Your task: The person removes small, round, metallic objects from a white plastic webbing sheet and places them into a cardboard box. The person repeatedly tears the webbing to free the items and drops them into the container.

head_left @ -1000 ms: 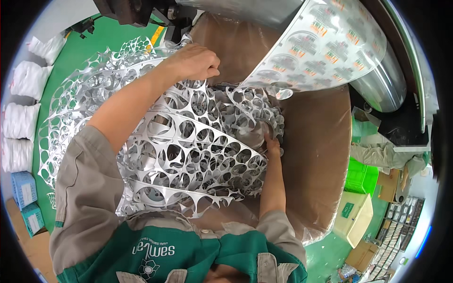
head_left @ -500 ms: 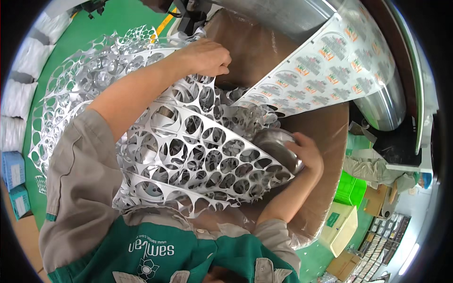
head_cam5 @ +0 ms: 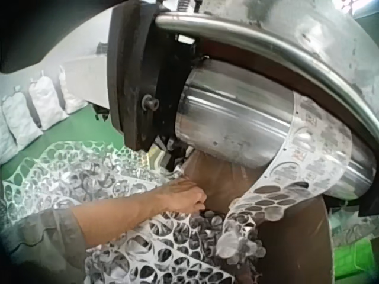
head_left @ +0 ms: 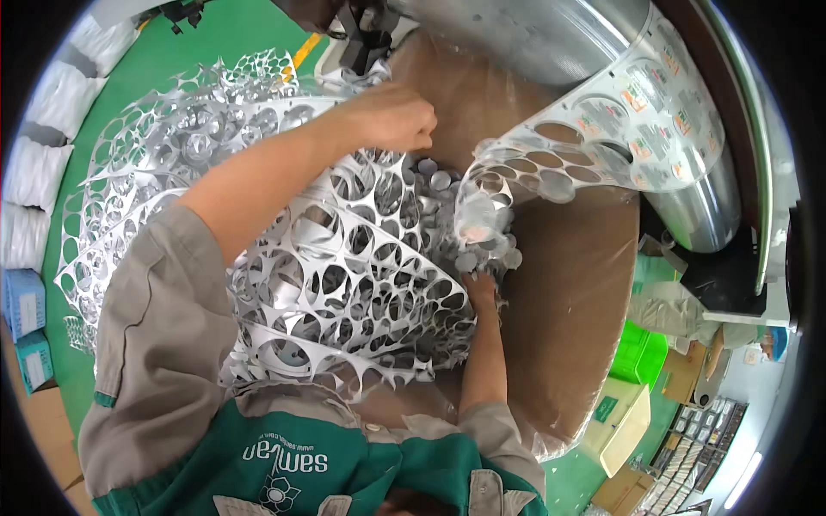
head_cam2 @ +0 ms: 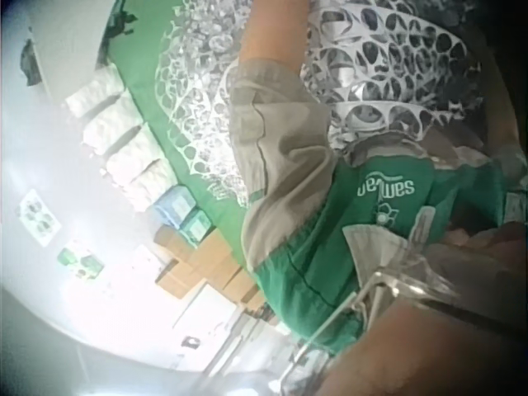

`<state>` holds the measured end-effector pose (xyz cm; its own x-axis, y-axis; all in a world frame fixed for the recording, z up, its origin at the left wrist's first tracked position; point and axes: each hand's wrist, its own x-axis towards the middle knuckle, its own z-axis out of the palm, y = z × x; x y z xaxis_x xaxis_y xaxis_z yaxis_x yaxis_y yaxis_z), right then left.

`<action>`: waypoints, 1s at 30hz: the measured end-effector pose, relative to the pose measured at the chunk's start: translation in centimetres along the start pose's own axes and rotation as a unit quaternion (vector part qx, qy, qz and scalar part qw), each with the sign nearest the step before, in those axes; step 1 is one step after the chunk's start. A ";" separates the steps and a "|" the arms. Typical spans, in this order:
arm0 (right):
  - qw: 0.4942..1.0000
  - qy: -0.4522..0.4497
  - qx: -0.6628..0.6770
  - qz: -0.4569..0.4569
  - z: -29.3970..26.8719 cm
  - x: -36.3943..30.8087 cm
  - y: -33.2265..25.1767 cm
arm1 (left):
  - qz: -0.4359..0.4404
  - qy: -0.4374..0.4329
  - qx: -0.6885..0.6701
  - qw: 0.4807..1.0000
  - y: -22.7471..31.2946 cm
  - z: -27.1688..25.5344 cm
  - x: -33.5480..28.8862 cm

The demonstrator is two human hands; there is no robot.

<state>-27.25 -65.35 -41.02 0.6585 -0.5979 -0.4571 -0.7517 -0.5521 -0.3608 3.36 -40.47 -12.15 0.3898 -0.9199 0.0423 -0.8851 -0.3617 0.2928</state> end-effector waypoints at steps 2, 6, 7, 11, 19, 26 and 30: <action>0.999 0.041 0.010 -0.008 0.0 -1.3 -0.7 | -0.012 -0.021 -0.005 1.000 0.4 -0.3 0.2; 0.998 0.053 0.038 0.026 -0.7 -2.2 -1.6 | 0.007 -0.008 0.004 1.000 0.5 0.1 0.4; 0.997 0.058 0.026 0.037 -0.3 -1.9 -1.4 | 0.006 -0.011 0.005 1.000 0.6 -0.1 0.4; 0.999 0.035 -0.024 0.012 -0.5 -1.8 -1.1 | 0.013 -0.005 -0.001 1.000 0.5 0.1 0.5; 0.999 0.002 0.020 0.034 -0.9 -1.6 -1.9 | 0.018 -0.005 0.014 1.000 0.8 -0.4 0.5; 0.988 -0.107 -0.049 -0.105 -9.8 -4.6 -7.4 | -0.016 -0.039 0.024 0.999 1.3 -1.1 0.4; 0.922 -0.161 0.286 -0.205 -20.7 -11.6 -12.1 | -0.015 -0.031 0.010 0.999 0.8 -0.5 0.3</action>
<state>-25.04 -63.82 -14.52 0.9155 -0.1538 -0.3717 -0.3995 -0.2408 -0.8845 2.87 -40.95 -11.40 0.4010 -0.9157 -0.0256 -0.8783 -0.3922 0.2735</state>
